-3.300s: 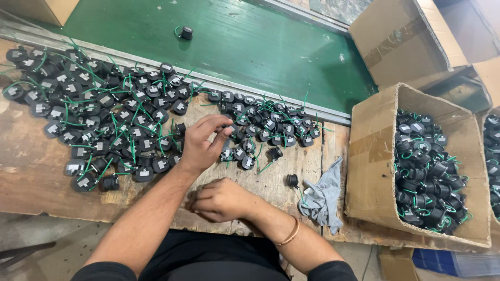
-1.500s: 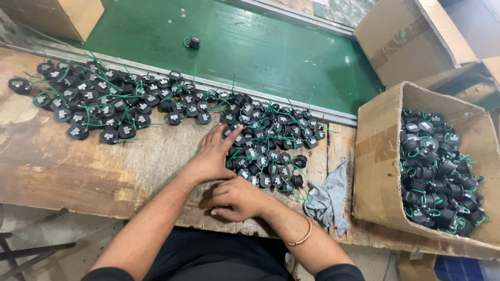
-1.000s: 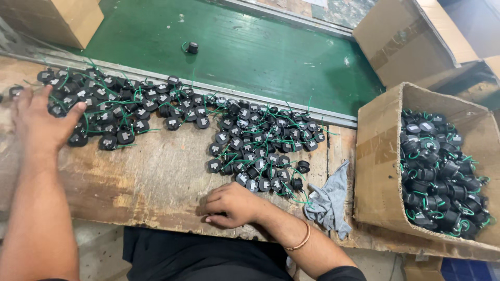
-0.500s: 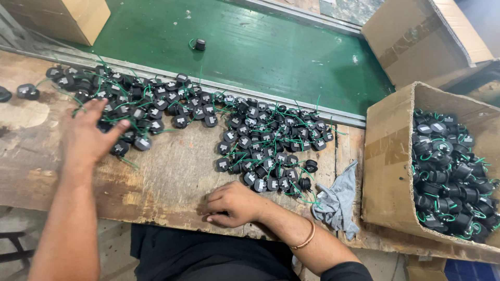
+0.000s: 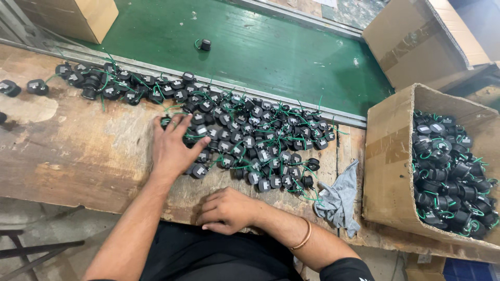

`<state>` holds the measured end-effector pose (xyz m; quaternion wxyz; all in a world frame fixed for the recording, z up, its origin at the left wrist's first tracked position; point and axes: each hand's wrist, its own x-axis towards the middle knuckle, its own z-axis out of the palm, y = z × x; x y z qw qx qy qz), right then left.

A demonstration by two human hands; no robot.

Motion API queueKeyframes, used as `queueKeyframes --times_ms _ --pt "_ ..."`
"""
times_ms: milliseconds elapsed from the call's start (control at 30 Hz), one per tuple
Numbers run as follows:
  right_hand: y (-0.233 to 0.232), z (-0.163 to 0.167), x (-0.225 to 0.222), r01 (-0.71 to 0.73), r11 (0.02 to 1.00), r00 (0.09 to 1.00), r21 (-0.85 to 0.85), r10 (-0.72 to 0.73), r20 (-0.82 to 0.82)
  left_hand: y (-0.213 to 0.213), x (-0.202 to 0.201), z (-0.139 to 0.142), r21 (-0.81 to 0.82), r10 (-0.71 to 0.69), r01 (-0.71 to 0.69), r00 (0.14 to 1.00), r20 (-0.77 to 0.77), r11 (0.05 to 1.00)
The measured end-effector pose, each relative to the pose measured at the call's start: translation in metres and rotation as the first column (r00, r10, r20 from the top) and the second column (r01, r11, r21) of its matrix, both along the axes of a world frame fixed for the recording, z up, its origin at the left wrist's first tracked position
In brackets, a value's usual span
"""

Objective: The person picks up black plug adapters with green wires from a workbench one at a time, folds and arranges each wire against the plug body by hand, and places the finished units into a cardboard box beside the bench.

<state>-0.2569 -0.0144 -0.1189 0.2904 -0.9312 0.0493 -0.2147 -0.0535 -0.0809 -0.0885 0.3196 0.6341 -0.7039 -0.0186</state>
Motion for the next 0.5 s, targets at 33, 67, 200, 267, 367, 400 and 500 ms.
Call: queueKeyframes --times_ms 33,67,200,267,367,400,500 --pt "-0.001 0.001 0.001 0.002 1.000 1.000 0.001 -0.002 -0.028 -0.001 -0.002 0.001 0.005 -0.025 0.025 0.999 -0.040 1.000" --pt "-0.002 0.002 0.002 0.002 1.000 0.998 0.005 -0.002 -0.057 -0.001 -0.004 0.002 0.004 -0.034 0.034 0.998 -0.046 0.999" --pt "-0.005 0.005 0.004 -0.003 1.000 1.000 -0.020 0.004 0.023 -0.002 0.001 0.006 -0.001 -0.070 0.070 0.996 -0.053 0.998" --pt "-0.006 0.005 0.005 -0.009 1.000 1.000 0.008 0.009 0.021 -0.004 0.008 0.007 -0.039 -0.101 0.099 0.992 -0.070 0.994" --pt "-0.008 0.005 0.002 0.004 0.998 1.000 0.068 -0.004 -0.002 -0.011 0.026 0.008 -0.140 -0.148 0.122 0.970 -0.193 0.983" --pt "-0.007 0.004 0.001 0.013 0.995 1.000 0.096 -0.012 -0.011 -0.016 0.037 0.010 -0.150 -0.151 0.113 0.951 -0.272 0.982" --pt "-0.010 0.000 -0.001 0.013 0.995 1.000 0.103 -0.012 -0.010 -0.041 0.074 0.019 -0.258 -0.045 -0.061 0.921 -0.386 0.964"
